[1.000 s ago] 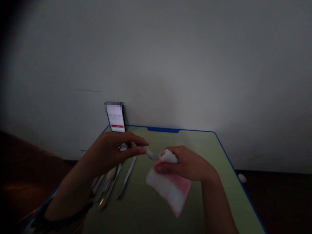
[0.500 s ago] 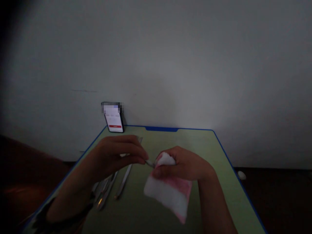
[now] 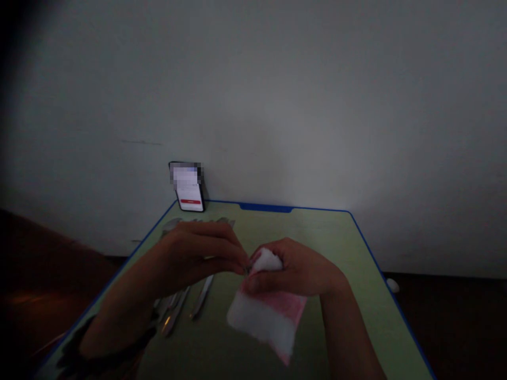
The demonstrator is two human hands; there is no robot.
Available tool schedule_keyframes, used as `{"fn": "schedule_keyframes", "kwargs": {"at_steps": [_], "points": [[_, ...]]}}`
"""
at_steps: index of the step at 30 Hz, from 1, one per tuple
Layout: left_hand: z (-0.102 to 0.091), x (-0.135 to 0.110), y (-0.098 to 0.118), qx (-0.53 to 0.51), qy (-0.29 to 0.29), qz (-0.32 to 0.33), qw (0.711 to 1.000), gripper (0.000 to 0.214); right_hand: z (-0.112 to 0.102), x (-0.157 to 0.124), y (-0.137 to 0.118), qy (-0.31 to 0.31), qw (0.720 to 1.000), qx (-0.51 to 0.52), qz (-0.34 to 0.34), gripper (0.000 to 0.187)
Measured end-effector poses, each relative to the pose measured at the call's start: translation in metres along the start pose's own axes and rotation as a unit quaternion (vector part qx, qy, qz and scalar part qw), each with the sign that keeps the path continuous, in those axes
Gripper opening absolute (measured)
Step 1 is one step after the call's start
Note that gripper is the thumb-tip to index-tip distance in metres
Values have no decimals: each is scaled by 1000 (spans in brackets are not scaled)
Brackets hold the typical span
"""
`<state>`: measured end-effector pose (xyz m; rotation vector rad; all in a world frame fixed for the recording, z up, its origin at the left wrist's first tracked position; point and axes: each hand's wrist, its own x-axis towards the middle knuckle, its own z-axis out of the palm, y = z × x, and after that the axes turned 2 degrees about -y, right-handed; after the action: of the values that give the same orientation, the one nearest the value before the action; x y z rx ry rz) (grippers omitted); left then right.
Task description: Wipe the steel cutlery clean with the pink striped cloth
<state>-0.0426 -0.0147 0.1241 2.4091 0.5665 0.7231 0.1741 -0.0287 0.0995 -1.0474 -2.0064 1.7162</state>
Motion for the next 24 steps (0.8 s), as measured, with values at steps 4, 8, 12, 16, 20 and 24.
{"fn": "schedule_keyframes", "kwargs": {"at_steps": [4, 8, 12, 16, 20, 24], "points": [[3, 1, 0, -7, -5, 8, 1000, 15, 2, 1, 0, 6, 1000, -3, -5, 26], [1, 1, 0, 12, 1, 7, 1000, 15, 3, 2, 2, 10, 999, 4, -31, 28], [-6, -1, -4, 11, 24, 11, 1000, 12, 3, 3, 0, -18, 999, -17, -26, 31], [-16, -5, -10, 5, 51, 6, 999, 8, 0, 0, -5, -5, 996, -79, -26, 32], [-22, -10, -15, -8, 81, 0, 997, 5, -9, -9, -2, 28, 996, -85, -14, 32], [-22, -12, -20, -18, 107, -34, 994, 5, -17, -20, 5, 55, 997, -53, 25, 35]]}}
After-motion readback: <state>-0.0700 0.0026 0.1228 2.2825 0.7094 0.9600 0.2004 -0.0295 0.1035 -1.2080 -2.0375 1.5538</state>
